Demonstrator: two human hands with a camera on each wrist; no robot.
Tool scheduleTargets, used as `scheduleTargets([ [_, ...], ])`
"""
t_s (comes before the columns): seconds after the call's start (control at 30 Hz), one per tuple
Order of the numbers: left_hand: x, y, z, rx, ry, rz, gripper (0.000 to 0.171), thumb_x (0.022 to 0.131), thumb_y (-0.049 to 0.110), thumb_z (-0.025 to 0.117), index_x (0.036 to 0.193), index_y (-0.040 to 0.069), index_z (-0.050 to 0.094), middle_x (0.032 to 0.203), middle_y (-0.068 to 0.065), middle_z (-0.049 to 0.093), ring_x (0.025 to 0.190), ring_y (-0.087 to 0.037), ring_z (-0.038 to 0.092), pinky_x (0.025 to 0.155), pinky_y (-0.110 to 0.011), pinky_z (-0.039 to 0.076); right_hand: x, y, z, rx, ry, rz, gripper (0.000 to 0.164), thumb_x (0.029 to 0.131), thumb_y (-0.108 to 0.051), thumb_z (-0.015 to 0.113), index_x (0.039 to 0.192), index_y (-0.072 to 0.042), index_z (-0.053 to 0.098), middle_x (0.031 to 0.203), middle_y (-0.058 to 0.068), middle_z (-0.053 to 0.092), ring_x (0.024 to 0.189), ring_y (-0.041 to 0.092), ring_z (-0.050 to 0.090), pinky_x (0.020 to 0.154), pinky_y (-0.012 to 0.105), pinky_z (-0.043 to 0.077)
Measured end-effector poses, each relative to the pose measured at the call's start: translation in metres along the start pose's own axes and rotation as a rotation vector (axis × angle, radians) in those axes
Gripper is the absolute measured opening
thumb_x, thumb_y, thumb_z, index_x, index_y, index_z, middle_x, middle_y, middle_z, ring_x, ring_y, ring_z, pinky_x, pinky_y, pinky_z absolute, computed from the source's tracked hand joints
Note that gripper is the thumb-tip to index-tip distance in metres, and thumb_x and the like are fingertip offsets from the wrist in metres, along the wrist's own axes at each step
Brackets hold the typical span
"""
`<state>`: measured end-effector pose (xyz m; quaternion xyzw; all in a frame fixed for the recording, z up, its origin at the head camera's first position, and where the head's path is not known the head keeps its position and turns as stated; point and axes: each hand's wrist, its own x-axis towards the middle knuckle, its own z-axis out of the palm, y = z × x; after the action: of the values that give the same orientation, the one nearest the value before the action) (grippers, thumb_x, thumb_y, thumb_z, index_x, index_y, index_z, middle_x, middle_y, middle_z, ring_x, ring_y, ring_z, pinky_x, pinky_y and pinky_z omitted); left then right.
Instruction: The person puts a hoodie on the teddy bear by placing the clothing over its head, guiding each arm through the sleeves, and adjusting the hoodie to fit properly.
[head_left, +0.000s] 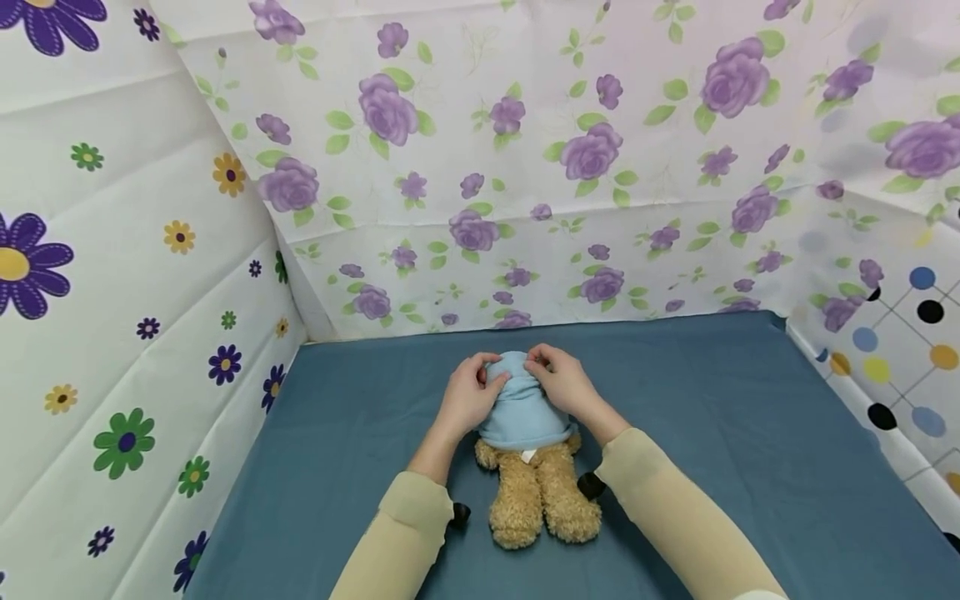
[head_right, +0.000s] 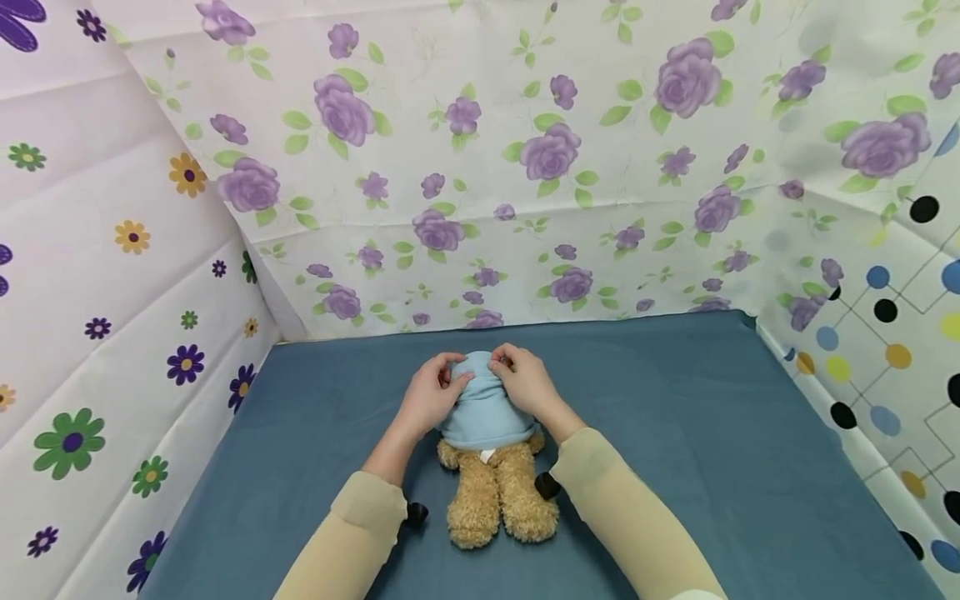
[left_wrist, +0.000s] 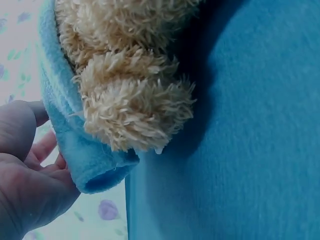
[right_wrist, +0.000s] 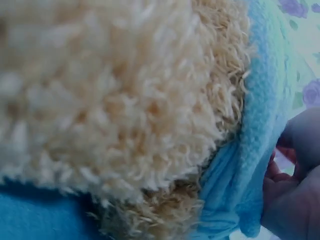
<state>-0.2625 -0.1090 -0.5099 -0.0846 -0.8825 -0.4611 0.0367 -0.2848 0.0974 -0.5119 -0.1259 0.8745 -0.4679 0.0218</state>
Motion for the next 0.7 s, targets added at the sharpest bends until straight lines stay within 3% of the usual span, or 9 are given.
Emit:
scheduleTargets([
  [0.17,0.000,0.002,0.005,0.010,0.046,0.026,0.028,0.105,0.025,0.074,0.129,0.012,0.071,0.082,-0.006,0.048,0.065,-0.020,0.042,0.063,-0.035,0.037,-0.004,0.004,-0.001,0.179,-0.071,0.051,0.018,0.116,-0.031,0.053,0.112,-0.014,0.060,0.101,0.009,0.054,0.083,0.025,0.052,0.077,0.042,0.042],
  [0.37,0.000,0.004,0.009,0.035,0.094,0.058,0.017,0.103,0.019,0.077,0.118,0.014,0.073,0.078,-0.004,0.045,0.064,-0.019,0.040,0.064,-0.035,0.036,-0.011,0.008,-0.004,0.374,-0.198,0.003,0.020,0.118,-0.027,0.045,0.111,-0.009,0.051,0.093,0.012,0.043,0.080,0.026,0.042,0.078,0.041,0.036],
  [0.43,-0.001,0.004,0.010,0.032,0.107,0.074,0.011,0.102,0.017,0.078,0.112,0.014,0.073,0.077,-0.004,0.044,0.065,-0.019,0.040,0.065,-0.036,0.036,-0.012,0.010,-0.004,0.354,-0.207,-0.040,0.019,0.118,-0.024,0.045,0.109,-0.008,0.050,0.094,0.012,0.042,0.081,0.027,0.042,0.079,0.042,0.035],
  [0.53,-0.001,0.005,0.010,0.001,0.110,0.079,0.006,0.102,0.018,0.078,0.102,0.015,0.073,0.079,-0.004,0.044,0.067,-0.019,0.043,0.066,-0.036,0.037,-0.012,0.013,-0.004,0.231,-0.158,-0.086,0.015,0.116,-0.023,0.051,0.108,-0.011,0.054,0.098,0.011,0.047,0.084,0.027,0.046,0.080,0.044,0.037],
  [0.7,-0.005,0.006,0.006,-0.140,0.073,0.007,0.011,0.103,0.023,0.075,0.096,0.016,0.070,0.086,-0.006,0.044,0.073,-0.022,0.043,0.068,-0.037,0.037,-0.011,0.011,0.000,0.024,-0.076,-0.101,0.013,0.111,-0.027,0.064,0.113,-0.014,0.061,0.106,0.007,0.055,0.083,0.024,0.051,0.077,0.044,0.043],
])
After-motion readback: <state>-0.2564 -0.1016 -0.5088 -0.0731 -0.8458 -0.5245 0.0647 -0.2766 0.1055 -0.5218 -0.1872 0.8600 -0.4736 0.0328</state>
